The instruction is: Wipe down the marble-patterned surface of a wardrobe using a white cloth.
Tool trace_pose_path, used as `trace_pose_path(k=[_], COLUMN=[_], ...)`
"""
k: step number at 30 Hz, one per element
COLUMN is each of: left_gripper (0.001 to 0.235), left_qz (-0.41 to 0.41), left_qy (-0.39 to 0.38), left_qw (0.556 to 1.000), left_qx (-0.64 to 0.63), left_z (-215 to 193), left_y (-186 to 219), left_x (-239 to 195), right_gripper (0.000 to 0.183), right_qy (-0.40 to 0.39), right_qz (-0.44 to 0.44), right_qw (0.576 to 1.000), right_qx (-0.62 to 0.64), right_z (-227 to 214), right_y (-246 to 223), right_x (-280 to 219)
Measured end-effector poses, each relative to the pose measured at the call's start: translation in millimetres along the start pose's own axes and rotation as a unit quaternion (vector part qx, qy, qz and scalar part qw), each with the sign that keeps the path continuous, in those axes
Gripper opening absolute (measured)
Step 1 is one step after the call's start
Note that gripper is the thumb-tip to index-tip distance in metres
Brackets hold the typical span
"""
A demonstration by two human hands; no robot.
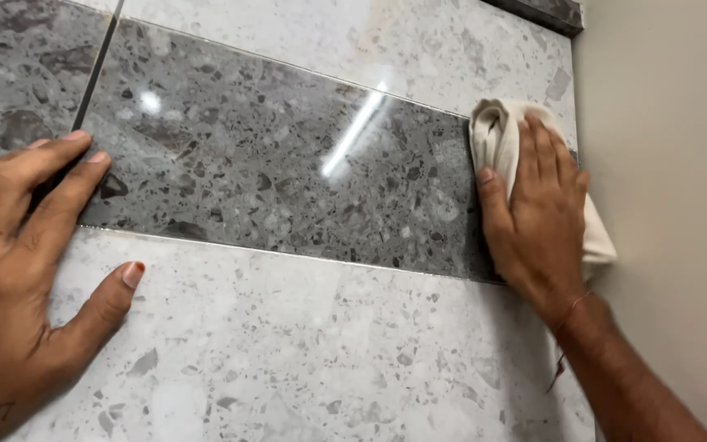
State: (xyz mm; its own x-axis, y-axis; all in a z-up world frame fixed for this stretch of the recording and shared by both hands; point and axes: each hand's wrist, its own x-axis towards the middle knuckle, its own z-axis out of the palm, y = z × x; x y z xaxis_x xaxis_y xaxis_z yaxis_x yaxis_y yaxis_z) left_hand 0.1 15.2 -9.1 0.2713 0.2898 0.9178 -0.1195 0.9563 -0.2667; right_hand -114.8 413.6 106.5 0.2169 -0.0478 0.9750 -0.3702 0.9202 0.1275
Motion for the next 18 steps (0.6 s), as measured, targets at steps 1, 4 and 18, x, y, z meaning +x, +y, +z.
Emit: trace_pose_path(k=[1,4,18], left_gripper=[0.071,0.072,0.067], left_qz=[0.002,-0.020,0.012], left_qy=[-0.002,0.002,0.017], left_qw=[1.000,0.998,0.996], left_qx=[-0.001,-0.067,-0.092], left_z=[-0.4,0.0,1.0], left_y=[1.0,3.5,3.3], left_x=[0.2,-0.3,-3.0], right_gripper=[0.075,0.073,0.076], right_qy=[-0.001,-0.012,-0.029], right_qz=[0.003,-0.009,0.131], right_qw=[1.000,1.000,0.991], right_qx=[-0.001,0.024,0.006], right_z=[-1.1,-1.8,-15.7], right_y=[3.8,9.7,-12.9], right_x=[-0.1,-7.7,-57.7])
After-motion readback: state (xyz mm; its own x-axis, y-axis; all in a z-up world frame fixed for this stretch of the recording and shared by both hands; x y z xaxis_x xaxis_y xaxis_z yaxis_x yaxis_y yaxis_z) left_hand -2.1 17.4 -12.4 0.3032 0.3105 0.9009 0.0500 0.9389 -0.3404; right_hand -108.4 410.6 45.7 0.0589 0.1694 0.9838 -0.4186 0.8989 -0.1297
